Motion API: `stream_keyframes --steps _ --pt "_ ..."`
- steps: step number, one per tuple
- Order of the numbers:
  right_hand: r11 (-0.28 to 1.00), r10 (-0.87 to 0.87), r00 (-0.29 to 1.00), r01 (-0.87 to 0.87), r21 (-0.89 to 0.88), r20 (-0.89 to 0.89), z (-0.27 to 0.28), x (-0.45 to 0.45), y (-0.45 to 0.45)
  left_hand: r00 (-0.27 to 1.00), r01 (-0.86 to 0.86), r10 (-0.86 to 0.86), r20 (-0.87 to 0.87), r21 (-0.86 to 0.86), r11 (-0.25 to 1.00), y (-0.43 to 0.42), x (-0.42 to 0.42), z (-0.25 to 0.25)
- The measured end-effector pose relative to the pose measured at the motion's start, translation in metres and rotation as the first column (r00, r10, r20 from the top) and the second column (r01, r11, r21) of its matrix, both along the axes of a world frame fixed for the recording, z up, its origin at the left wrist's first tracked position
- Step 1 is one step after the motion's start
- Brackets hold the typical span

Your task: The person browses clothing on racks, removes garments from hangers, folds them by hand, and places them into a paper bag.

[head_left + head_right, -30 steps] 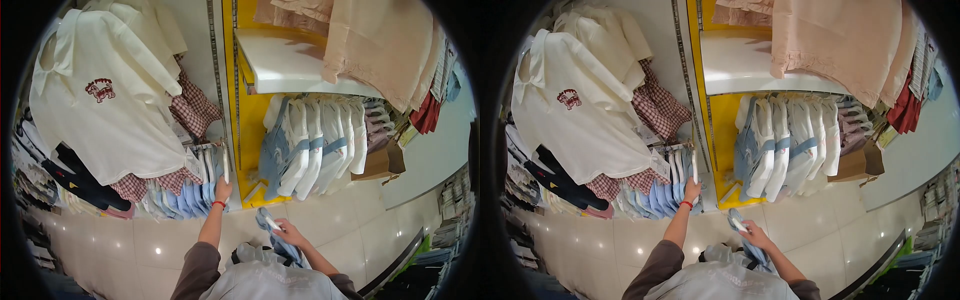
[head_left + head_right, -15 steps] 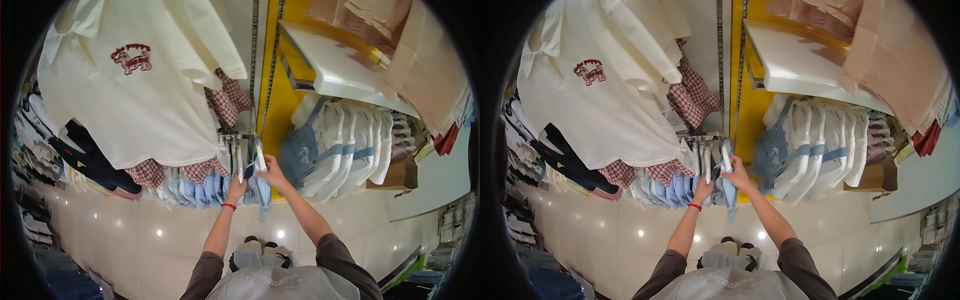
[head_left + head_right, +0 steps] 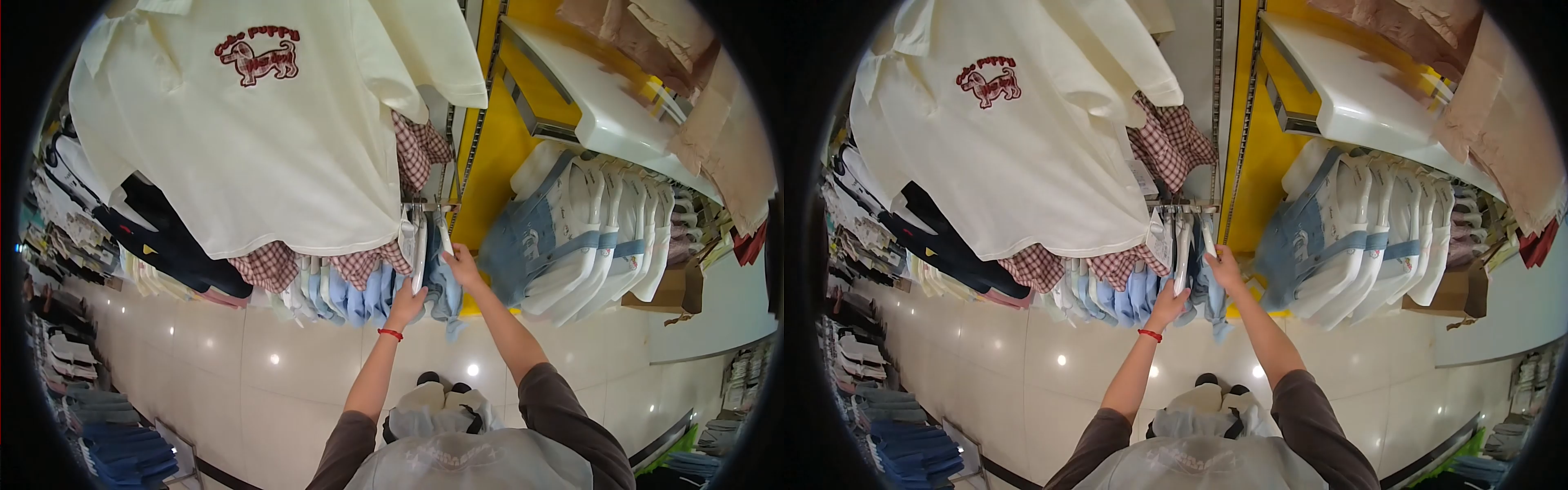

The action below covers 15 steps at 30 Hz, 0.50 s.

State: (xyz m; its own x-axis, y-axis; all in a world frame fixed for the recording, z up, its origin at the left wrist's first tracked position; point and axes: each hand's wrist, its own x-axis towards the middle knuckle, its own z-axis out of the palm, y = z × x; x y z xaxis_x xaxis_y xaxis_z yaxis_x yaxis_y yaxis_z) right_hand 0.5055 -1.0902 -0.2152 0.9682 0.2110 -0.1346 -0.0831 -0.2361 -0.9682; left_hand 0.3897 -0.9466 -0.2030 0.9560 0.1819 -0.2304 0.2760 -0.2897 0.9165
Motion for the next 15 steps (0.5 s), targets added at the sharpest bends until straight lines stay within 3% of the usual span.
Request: stream_keyframes --steps 3,6,9,12,15 --pt "0.999 0.002 1.000 -0.002 0.050 -0.012 -0.005 0.002 -0.002 1.000 -0.020 0.020 0.017 0.025 0.999 0.003 -0.001 -0.008" --pt "0.994 0.044 0.995 -0.034 0.103 -0.093 0.004 -0.004 -0.006 0.911 -0.192 0.082 0.403 0.240 0.952 -0.004 -0.006 -0.014" --pt "0.985 0.153 0.973 -0.136 0.108 -0.175 0.022 -0.017 -0.011 0.868 -0.306 -0.021 0.496 0.568 0.764 -0.019 -0.020 0.032" --pt "0.973 0.227 0.939 -0.208 0.096 -0.260 0.027 -0.036 -0.012 0.855 -0.160 -0.099 0.509 0.442 0.883 -0.045 -0.030 0.049" --pt "0.987 0.156 0.971 -0.148 0.059 -0.183 0.026 -0.053 -0.011 0.964 -0.024 -0.087 0.252 0.407 0.913 -0.057 -0.034 0.031"
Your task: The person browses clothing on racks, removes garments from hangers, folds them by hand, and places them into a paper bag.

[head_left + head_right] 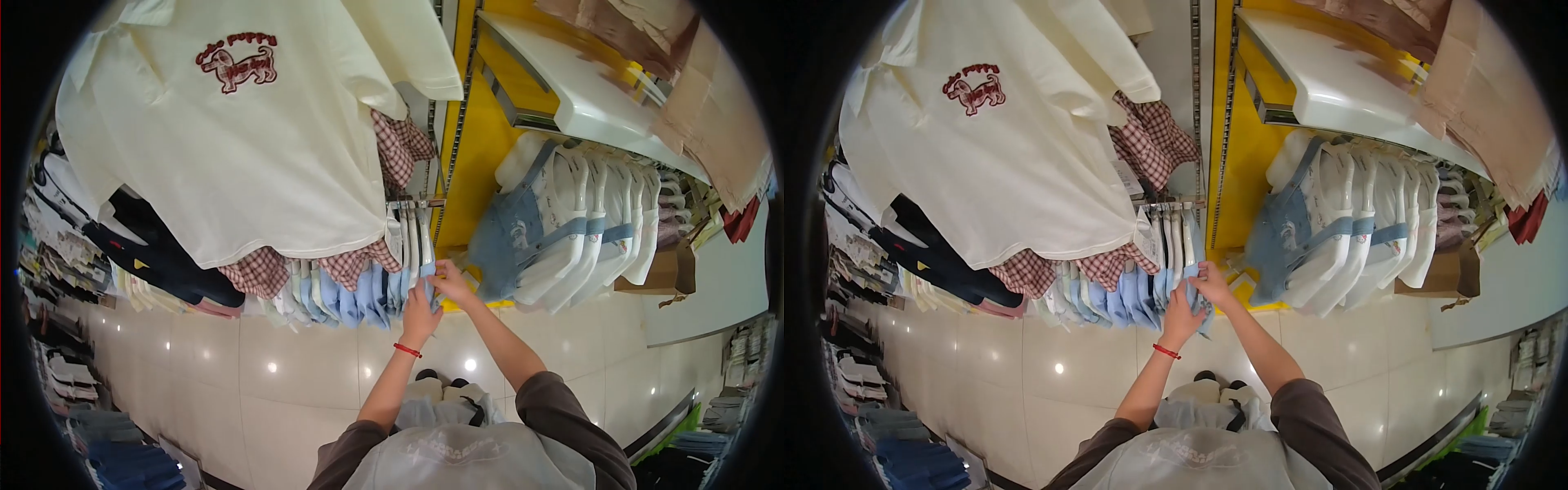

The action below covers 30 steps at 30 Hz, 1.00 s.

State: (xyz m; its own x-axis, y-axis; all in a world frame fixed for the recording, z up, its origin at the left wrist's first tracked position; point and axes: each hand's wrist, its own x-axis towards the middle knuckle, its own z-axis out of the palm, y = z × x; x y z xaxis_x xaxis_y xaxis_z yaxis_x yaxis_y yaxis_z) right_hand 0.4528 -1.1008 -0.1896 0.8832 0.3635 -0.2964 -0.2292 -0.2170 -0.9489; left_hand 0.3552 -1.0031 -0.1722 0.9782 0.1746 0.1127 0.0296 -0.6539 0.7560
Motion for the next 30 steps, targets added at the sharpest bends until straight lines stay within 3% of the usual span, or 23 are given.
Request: stream_keyframes --steps 5,8,11,14,20,24,26,30 --pt "0.998 -0.011 0.999 0.008 0.067 0.044 0.007 -0.022 -0.003 0.995 -0.052 0.039 -0.088 -0.143 0.988 0.012 0.008 -0.028" --pt "0.983 0.171 0.977 -0.178 0.052 0.124 -0.023 -0.034 -0.021 0.996 -0.016 0.007 -0.089 -0.109 0.994 0.024 0.008 -0.030" --pt "0.951 0.298 0.947 -0.306 -0.051 -0.119 -0.032 -0.059 -0.052 0.990 -0.036 0.028 -0.136 -0.063 0.997 0.025 0.001 -0.030" --pt "0.972 0.205 0.933 -0.229 -0.049 -0.296 -0.039 -0.081 -0.089 0.982 -0.074 0.065 -0.177 -0.044 0.996 0.026 -0.016 -0.055" --pt "0.991 -0.137 0.926 0.129 -0.046 -0.351 -0.058 -0.116 -0.177 0.946 -0.053 0.059 -0.319 0.027 0.998 0.029 -0.068 -0.109" --pt "0.916 -0.384 0.781 0.389 -0.097 -0.492 -0.075 -0.158 -0.245 0.781 -0.020 -0.081 -0.619 -0.155 0.988 0.023 -0.097 -0.181" --pt "0.844 -0.497 0.678 0.523 -0.120 -0.542 -0.087 -0.180 -0.275 0.753 0.085 -0.247 -0.610 -0.282 0.956 0.001 -0.111 -0.184" --pt "0.656 -0.645 0.505 0.751 -0.077 -0.573 -0.095 -0.217 -0.324 0.561 0.338 -0.463 -0.686 -0.321 0.885 -0.068 -0.111 -0.171"
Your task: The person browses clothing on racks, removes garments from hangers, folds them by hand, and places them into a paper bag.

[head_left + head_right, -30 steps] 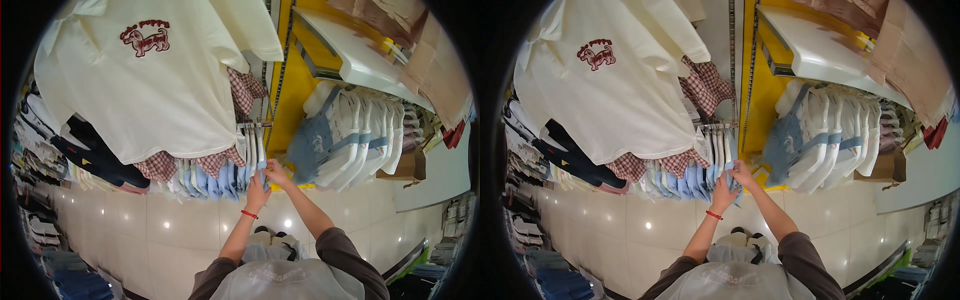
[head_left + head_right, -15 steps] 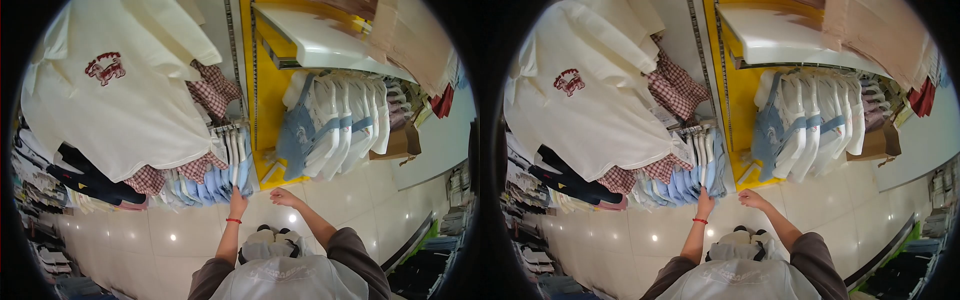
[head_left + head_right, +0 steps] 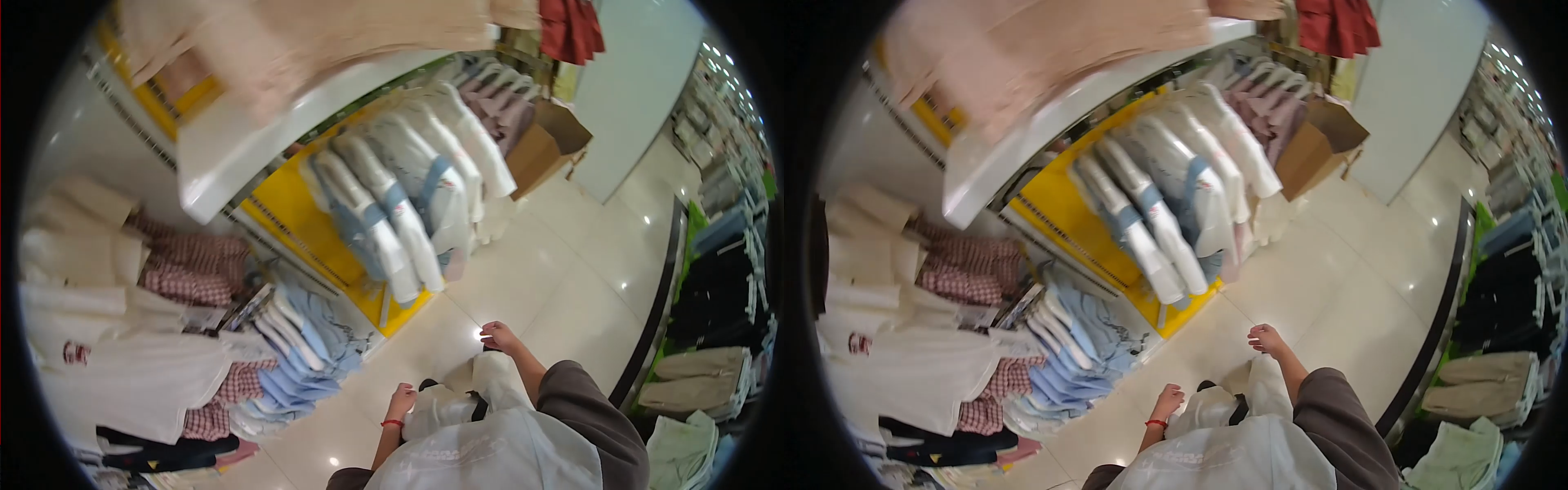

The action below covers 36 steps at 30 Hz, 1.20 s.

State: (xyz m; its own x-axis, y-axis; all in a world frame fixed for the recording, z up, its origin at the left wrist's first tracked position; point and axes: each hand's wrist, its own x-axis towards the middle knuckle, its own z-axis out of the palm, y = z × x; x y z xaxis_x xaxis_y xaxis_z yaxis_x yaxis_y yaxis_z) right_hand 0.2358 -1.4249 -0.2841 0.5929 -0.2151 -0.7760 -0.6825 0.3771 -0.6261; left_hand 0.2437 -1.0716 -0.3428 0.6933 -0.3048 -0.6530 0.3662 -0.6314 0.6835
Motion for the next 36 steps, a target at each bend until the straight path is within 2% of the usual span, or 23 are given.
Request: stream_keyframes --steps 2,3,6,8,10,14,16,19,23,26,29,32,34,36 --pt "0.997 -0.063 0.997 0.061 0.044 0.042 0.000 -0.015 -0.025 0.985 0.171 -0.172 -0.021 -0.065 0.983 -0.040 0.009 0.006" --pt "0.995 -0.093 0.994 0.089 0.054 0.060 0.001 -0.021 -0.038 0.966 0.254 -0.255 -0.033 -0.046 0.966 -0.066 0.019 0.026" --pt "0.982 -0.182 0.980 0.176 0.066 0.084 0.010 -0.039 -0.084 0.873 0.481 -0.480 0.089 0.016 0.877 -0.138 0.055 0.029" --pt "0.973 -0.227 0.969 0.221 0.064 0.098 0.016 -0.050 -0.125 0.848 0.512 -0.514 0.129 0.053 0.857 -0.196 0.079 0.038" --pt "0.955 -0.295 0.951 0.291 0.049 0.089 0.008 -0.063 -0.171 0.824 0.521 -0.526 0.209 0.083 0.850 -0.257 0.102 0.059" --pt "0.899 -0.433 0.890 0.438 -0.005 0.144 0.009 -0.087 -0.259 0.792 0.561 -0.481 0.375 -0.137 0.817 -0.369 0.118 0.075" --pt "0.859 -0.503 0.846 0.511 -0.002 0.178 0.024 -0.099 -0.286 0.794 0.573 -0.434 0.426 -0.286 0.768 -0.426 0.122 0.100" --pt "0.813 -0.564 0.788 0.583 -0.004 0.246 0.059 -0.102 -0.326 0.659 0.610 -0.304 0.688 -0.251 0.752 -0.486 0.120 0.168" --pt "0.810 -0.530 0.757 0.585 -0.033 0.382 0.119 -0.076 -0.368 0.523 0.608 -0.172 0.835 -0.224 0.762 -0.529 0.137 0.238" --pt "0.817 -0.441 0.680 0.574 -0.051 0.586 0.154 -0.025 -0.403 0.390 0.607 -0.147 0.909 -0.134 0.784 -0.549 0.164 0.269" --pt "0.853 -0.278 0.645 0.507 -0.126 0.712 0.209 0.044 -0.428 0.272 0.615 -0.127 0.954 -0.071 0.785 -0.576 0.194 0.285" --pt "0.898 -0.001 0.583 0.359 -0.256 0.813 0.253 0.118 -0.451 0.209 0.643 -0.146 0.967 -0.023 0.766 -0.608 0.223 0.292" --pt "0.816 0.318 0.655 0.180 -0.550 0.686 0.266 0.168 -0.472 0.166 0.654 -0.207 0.964 0.050 0.754 -0.633 0.237 0.296" --pt "0.595 0.626 0.653 -0.046 -0.802 0.427 0.270 0.208 -0.492 0.110 0.600 -0.252 0.962 0.138 0.788 -0.654 0.245 0.293"
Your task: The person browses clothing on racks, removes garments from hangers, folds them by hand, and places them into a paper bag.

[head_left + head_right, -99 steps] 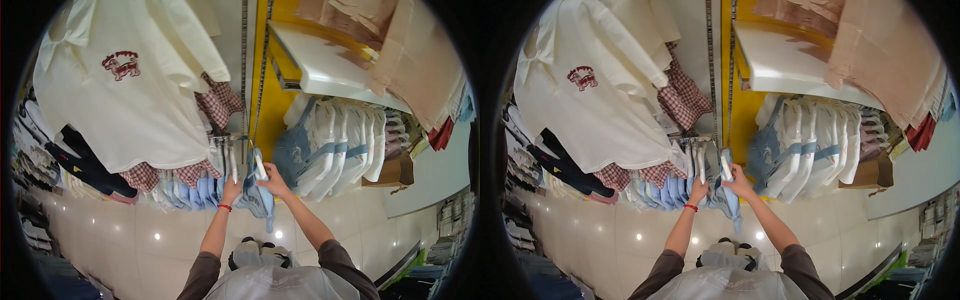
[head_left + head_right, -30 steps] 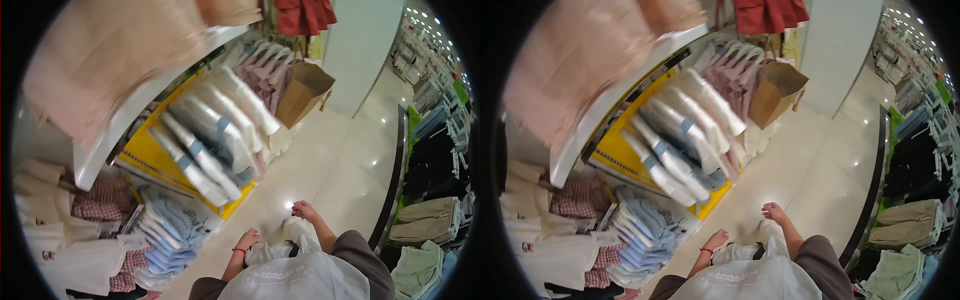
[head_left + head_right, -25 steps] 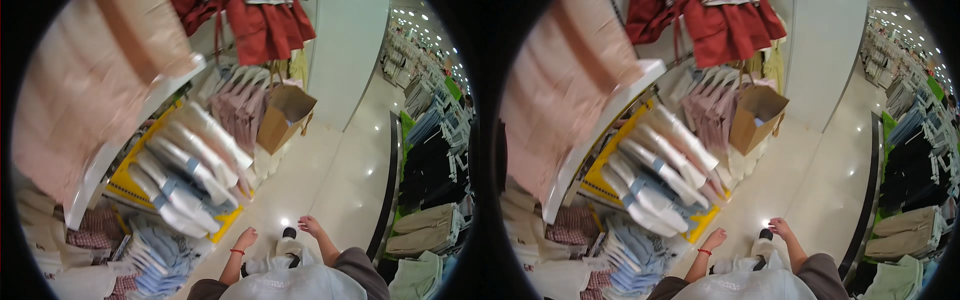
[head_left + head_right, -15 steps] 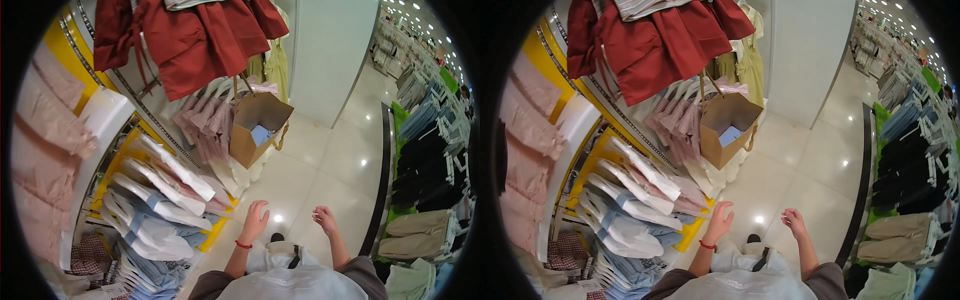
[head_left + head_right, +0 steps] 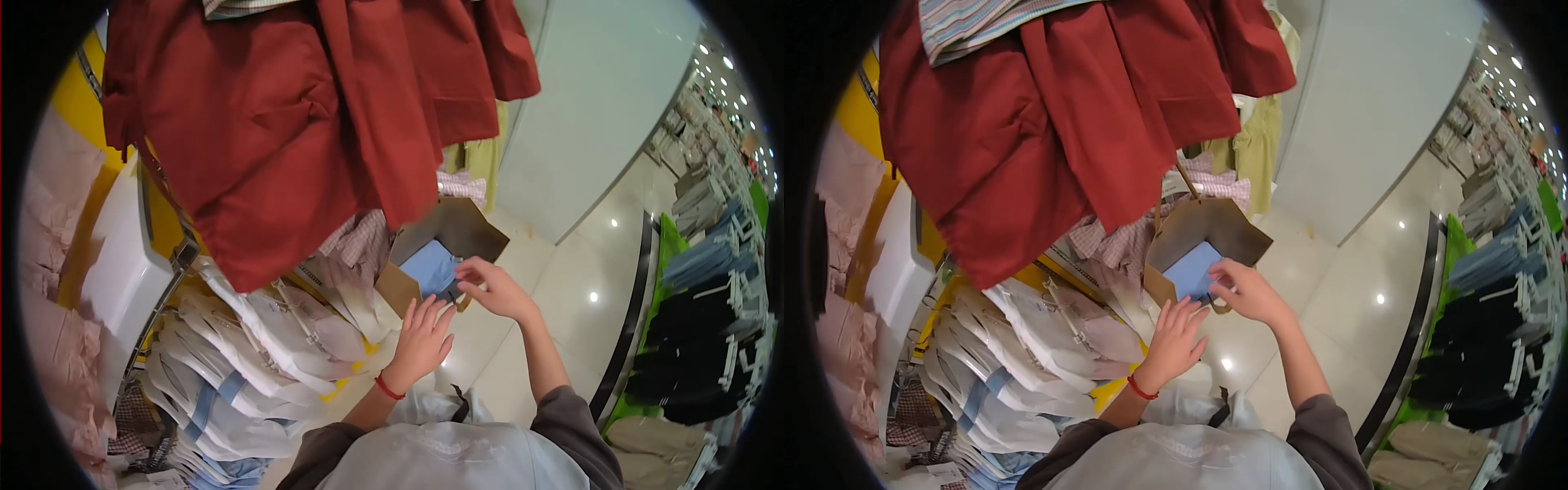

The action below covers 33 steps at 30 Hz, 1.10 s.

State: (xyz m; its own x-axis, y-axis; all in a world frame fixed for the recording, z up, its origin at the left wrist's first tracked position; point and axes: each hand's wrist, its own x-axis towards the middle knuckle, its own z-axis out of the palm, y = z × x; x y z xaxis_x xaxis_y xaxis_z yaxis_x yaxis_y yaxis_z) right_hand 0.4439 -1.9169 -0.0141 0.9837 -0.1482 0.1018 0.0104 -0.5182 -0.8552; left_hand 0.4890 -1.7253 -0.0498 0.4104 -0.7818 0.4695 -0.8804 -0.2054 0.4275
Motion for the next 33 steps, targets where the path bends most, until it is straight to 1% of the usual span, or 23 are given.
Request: stream_keyframes --steps 1,2,4,5,7,8,9,12,13,15,17,18,19,20,21,22,23,25,27,30,33 --pt "0.980 0.089 0.993 -0.102 -0.173 -0.081 -0.006 0.020 -0.008 0.999 -0.031 0.029 0.040 0.035 0.999 -0.007 0.006 -0.003" --pt "0.921 0.161 0.972 -0.209 -0.329 -0.169 -0.014 0.041 -0.015 0.999 -0.008 0.003 0.045 0.110 0.994 -0.013 0.014 -0.010" --pt "0.865 0.199 0.921 -0.326 -0.382 -0.336 -0.031 0.082 -0.025 0.998 0.047 -0.056 0.028 0.278 0.959 -0.018 0.023 -0.025" --pt "0.831 0.213 0.883 -0.389 -0.398 -0.419 -0.046 0.096 -0.028 0.997 0.041 -0.053 0.060 0.189 0.981 -0.021 0.024 -0.028" --pt "0.681 0.272 0.858 -0.491 -0.543 -0.435 -0.118 0.134 -0.036 0.998 0.052 -0.061 0.027 0.245 0.968 -0.022 0.026 -0.026" --pt "0.619 0.284 0.850 -0.516 -0.592 -0.443 -0.130 0.145 -0.035 0.998 0.053 -0.059 0.014 0.270 0.961 -0.024 0.028 -0.026" --pt "0.553 0.296 0.842 -0.535 -0.638 -0.451 -0.142 0.155 -0.034 0.998 0.050 -0.056 0.016 0.248 0.968 -0.026 0.029 -0.029" --pt "0.377 0.321 0.725 -0.688 -0.620 -0.609 -0.227 0.207 -0.032 0.999 0.028 -0.016 -0.047 0.269 0.963 -0.027 0.025 -0.027" --pt "0.324 0.321 0.676 -0.737 -0.593 -0.664 -0.258 0.226 -0.030 0.997 -0.013 0.034 -0.070 0.272 0.962 -0.029 0.025 -0.024" --pt "0.247 0.288 0.614 -0.789 -0.563 -0.734 -0.313 0.234 -0.035 0.984 -0.096 0.137 -0.117 0.301 0.949 -0.027 0.016 -0.015" --pt "0.160 0.164 0.703 -0.711 -0.685 -0.692 -0.316 0.217 -0.045 0.960 -0.241 0.267 -0.084 0.243 0.940 -0.028 0.016 0.001" --pt "0.302 0.123 0.695 -0.706 -0.640 -0.709 -0.361 0.227 -0.043 0.942 -0.303 0.326 -0.077 0.214 0.929 -0.029 0.012 0.003" --pt "0.104 -0.308 0.584 -0.764 -0.637 -0.751 -0.383 0.243 -0.013 0.907 -0.369 0.398 -0.137 0.197 0.908 -0.028 0.007 -0.008" --pt "-0.093 -0.678 0.357 -0.909 -0.406 -0.643 -0.399 0.258 0.018 0.894 -0.394 0.430 -0.129 0.234 0.889 -0.029 0.002 -0.009" --pt "0.086 -0.254 0.550 -0.807 -0.585 -0.796 -0.382 0.238 -0.028 0.881 -0.414 0.457 -0.120 0.273 0.869 -0.030 -0.001 -0.008" --pt "0.184 0.009 0.556 -0.818 -0.545 -0.831 -0.370 0.223 -0.042 0.870 -0.429 0.480 -0.108 0.311 0.848 -0.031 -0.005 -0.008" --pt "0.216 0.086 0.539 -0.831 -0.512 -0.838 -0.355 0.219 -0.041 0.856 -0.447 0.504 -0.117 0.323 0.834 -0.033 -0.010 -0.010" --pt "0.254 0.167 0.519 -0.844 -0.472 -0.838 -0.334 0.211 -0.047 0.829 -0.477 0.544 -0.133 0.341 0.810 -0.041 -0.019 -0.016" --pt "0.287 0.255 0.498 -0.858 -0.427 -0.829 -0.305 0.210 -0.048 0.808 -0.517 0.576 -0.124 0.318 0.794 -0.049 -0.020 -0.012" --pt "0.316 0.333 0.472 -0.871 -0.375 -0.816 -0.265 0.212 -0.051 0.780 -0.549 0.612 -0.129 0.326 0.769 -0.054 -0.019 -0.017" --pt "0.298 0.381 0.459 -0.883 -0.363 -0.803 -0.220 0.213 -0.047 0.792 -0.560 0.606 -0.081 0.301 0.772 -0.063 -0.015 -0.017"
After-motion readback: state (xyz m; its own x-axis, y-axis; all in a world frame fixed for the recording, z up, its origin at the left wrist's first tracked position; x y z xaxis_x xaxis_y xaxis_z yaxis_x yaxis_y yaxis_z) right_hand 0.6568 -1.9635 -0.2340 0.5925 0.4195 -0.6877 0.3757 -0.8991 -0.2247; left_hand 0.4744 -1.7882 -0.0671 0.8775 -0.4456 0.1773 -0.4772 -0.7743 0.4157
